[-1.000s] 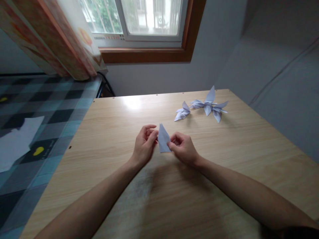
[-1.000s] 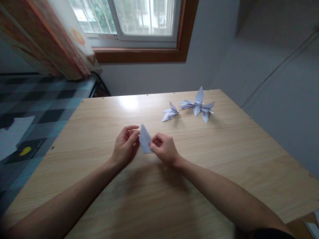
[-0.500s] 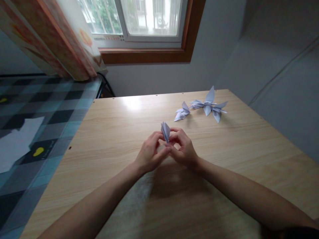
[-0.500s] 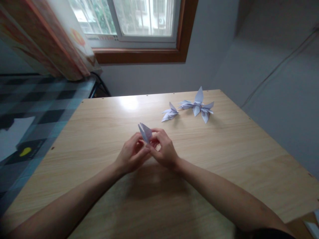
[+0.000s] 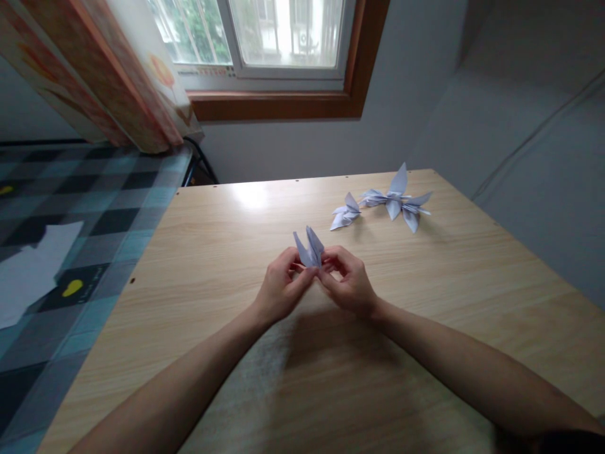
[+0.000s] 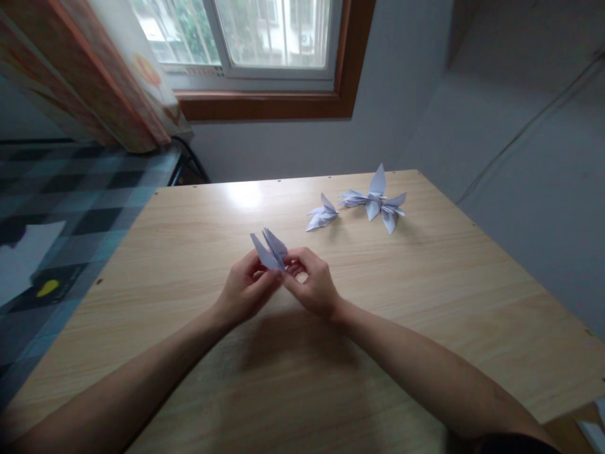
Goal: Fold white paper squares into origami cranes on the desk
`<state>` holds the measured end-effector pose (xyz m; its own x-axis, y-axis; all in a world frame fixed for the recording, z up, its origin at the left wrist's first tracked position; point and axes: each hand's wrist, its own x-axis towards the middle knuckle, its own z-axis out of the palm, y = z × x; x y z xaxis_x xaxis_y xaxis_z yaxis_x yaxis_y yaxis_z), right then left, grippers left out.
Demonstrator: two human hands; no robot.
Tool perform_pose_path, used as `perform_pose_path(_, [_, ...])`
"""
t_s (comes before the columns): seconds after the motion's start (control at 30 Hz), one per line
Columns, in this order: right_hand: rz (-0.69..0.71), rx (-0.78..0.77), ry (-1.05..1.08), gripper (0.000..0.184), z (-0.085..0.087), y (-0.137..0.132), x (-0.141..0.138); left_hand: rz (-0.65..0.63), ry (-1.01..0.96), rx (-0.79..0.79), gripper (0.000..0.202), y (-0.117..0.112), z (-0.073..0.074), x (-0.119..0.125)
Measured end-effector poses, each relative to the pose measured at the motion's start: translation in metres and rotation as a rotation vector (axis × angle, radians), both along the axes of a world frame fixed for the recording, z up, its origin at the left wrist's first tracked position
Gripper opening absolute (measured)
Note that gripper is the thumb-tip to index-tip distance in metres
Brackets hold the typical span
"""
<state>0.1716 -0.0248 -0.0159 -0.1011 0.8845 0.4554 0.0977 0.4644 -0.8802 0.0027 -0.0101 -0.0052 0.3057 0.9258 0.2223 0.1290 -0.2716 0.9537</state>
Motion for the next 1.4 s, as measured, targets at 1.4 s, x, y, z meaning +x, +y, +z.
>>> perform_pose_path(1.4, [-0.08,0.171,-0.104,0.01,0.006,-0.002,0.003,0.084,-0.198,0.05,0.028,0.002,-0.005,0.003])
